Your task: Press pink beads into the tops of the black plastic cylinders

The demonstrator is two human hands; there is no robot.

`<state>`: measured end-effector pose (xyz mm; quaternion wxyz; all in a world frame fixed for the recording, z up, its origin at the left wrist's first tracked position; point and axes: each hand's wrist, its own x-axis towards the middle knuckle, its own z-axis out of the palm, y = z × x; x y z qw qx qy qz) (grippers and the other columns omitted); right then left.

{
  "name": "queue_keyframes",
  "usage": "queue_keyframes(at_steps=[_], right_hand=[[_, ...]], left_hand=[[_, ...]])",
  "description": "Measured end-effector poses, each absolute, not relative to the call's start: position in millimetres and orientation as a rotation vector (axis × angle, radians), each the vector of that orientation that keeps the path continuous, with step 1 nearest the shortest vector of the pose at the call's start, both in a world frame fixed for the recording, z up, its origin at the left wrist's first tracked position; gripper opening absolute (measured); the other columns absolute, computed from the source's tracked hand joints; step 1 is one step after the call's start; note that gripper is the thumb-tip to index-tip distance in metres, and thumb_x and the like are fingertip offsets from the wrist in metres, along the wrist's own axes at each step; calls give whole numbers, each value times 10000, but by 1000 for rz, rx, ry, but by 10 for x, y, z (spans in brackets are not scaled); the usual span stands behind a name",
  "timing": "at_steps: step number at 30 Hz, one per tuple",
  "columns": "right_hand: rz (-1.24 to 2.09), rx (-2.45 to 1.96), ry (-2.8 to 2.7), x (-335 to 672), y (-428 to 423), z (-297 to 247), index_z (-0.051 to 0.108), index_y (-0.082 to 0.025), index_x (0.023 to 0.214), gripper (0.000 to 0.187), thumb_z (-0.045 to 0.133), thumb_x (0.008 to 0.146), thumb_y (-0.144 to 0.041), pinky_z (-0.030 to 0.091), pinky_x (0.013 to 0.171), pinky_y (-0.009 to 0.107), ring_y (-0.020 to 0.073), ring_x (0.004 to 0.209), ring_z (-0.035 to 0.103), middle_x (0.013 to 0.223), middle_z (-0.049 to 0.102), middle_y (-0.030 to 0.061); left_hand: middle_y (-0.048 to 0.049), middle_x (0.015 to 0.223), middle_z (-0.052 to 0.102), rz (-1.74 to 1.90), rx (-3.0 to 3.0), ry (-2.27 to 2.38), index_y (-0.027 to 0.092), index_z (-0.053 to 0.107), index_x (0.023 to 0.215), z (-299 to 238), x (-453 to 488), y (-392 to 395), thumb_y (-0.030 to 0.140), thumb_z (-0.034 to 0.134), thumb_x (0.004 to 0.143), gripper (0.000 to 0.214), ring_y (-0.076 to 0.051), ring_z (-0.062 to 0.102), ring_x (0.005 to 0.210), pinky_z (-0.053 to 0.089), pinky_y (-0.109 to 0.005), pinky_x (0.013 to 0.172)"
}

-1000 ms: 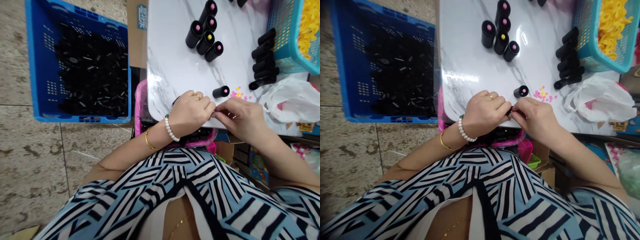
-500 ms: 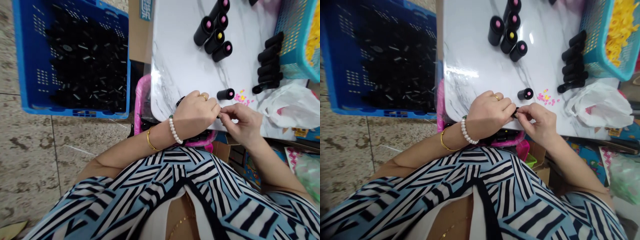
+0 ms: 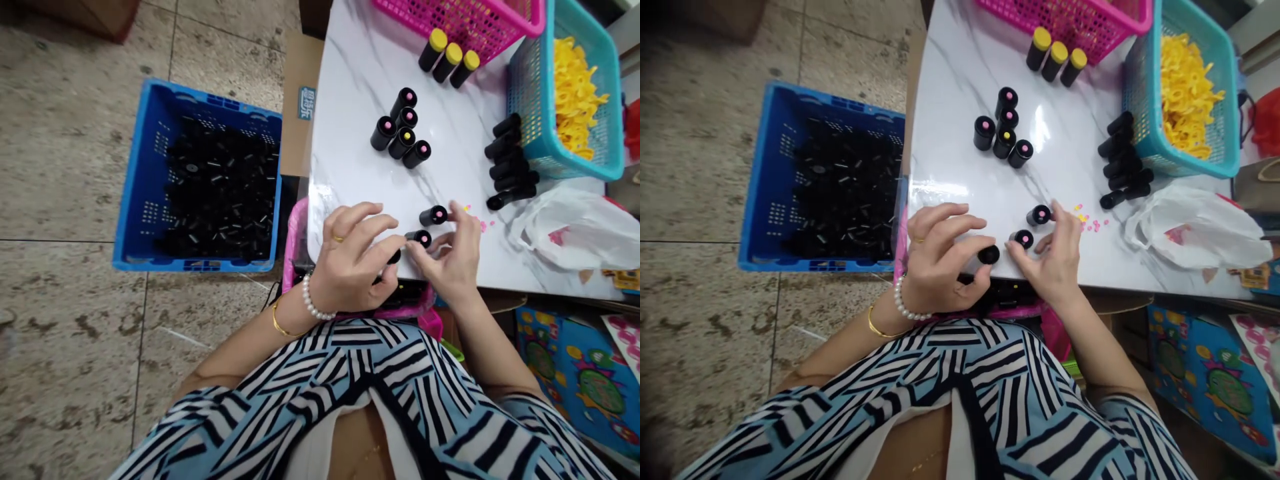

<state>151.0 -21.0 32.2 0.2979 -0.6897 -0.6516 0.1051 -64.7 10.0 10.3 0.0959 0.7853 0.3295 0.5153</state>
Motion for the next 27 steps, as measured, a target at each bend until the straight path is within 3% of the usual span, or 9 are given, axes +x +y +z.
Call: queue_keyframes(at_steps=[3,8,14,19,21,24,27], right_hand=[[124,-1796,-1841,1473,127,247,591,-215,1313,551,757,834,-430,605,713,370,191,844,621,1127,595,90],[-35,-1696,-1834,1554,802,-9,584,-213,1261,499,673,896,-543,605,798,432,227,957,630,1113,560,84],[96,-1685,-1790,1573,787,163,470,-205,1414,746,727,851,-621,599,715,349,171,870,615,1184,556,115],[377,-1626,-1783,1284,-132,457,537,-237,1396,578,728,895,-452,551,545,267,109,732,621,1317,510,126],[464,-1526,-1924,1158,-362,409,573,-213,1351,559,779,856,-372,619,714,311,162,857,674,1257,579,121],[347,-1430,-2003,1112,-409,251,641,-212,1214,307,694,912,-229,611,916,337,200,1027,690,1093,687,85],[223,-1564,-1875,1247,-326,173,654,-220,1244,312,663,933,-224,621,884,334,196,1000,692,1115,677,94]], left_hand=[[-77,1151,694,1435,2242,1073,214,660,1007,66,-628,114,199,673,758,249,-324,585,1241,435,-532,1084],[-112,1271,627,1286,2068,984,193,623,1117,85,-559,175,176,631,802,315,-294,534,1333,438,-515,1167],[-155,1489,478,1168,2174,997,193,447,1435,66,-841,63,255,627,830,635,-384,354,1498,343,-619,1231],[-185,1531,428,920,2350,1051,181,428,1510,16,-937,114,216,625,854,686,-381,415,1435,383,-595,1199],[-178,1498,462,816,2413,1078,204,455,1508,33,-894,201,224,621,882,648,-380,456,1385,416,-606,1156],[-148,1376,546,734,2474,1054,233,561,1413,74,-801,337,211,604,920,495,-346,531,1272,477,-582,1084],[-128,1282,553,781,2427,947,204,661,1167,100,-676,388,130,571,919,274,-287,561,1200,523,-501,1041]])
